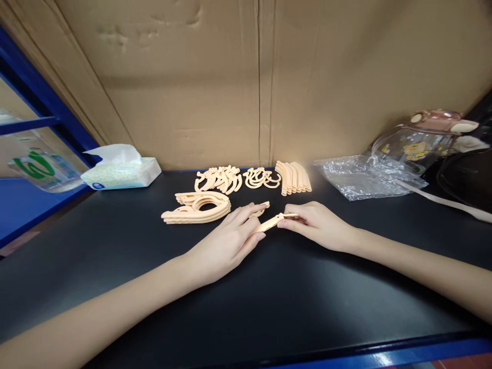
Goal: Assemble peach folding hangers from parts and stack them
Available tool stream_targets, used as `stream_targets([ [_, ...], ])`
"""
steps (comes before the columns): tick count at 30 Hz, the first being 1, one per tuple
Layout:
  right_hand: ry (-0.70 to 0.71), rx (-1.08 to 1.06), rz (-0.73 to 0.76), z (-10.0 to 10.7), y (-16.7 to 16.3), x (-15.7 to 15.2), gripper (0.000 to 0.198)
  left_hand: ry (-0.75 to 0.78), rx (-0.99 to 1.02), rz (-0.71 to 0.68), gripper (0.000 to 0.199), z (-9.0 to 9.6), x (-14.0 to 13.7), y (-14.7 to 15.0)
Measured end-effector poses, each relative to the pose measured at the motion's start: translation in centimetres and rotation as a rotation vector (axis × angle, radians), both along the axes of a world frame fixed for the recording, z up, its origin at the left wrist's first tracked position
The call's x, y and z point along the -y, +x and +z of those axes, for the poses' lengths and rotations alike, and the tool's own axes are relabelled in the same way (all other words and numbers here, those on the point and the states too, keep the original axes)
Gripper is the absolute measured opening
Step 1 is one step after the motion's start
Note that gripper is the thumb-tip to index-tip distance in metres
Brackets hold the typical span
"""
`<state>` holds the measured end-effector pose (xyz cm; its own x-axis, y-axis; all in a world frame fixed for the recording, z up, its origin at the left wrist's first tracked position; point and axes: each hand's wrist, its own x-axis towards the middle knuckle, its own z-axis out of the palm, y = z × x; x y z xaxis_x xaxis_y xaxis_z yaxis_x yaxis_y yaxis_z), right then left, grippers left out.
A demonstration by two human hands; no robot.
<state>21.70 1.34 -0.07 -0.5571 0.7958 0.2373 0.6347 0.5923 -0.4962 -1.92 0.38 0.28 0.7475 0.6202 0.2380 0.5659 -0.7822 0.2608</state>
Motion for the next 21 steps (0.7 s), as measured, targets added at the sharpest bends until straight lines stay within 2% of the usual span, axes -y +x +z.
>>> stream_targets([
  [13,0.034,0.086,-0.078,0.02,-0.35,0.40,0.039,-0.011,0.056,-0.003,0.023,0.17,0.12,-0.12],
  [21,0.044,0.099,0.031,0.19,-0.16,0.32,0.037,-0.053,0.028,-0.028,0.022,0.54,0.25,-0.13],
])
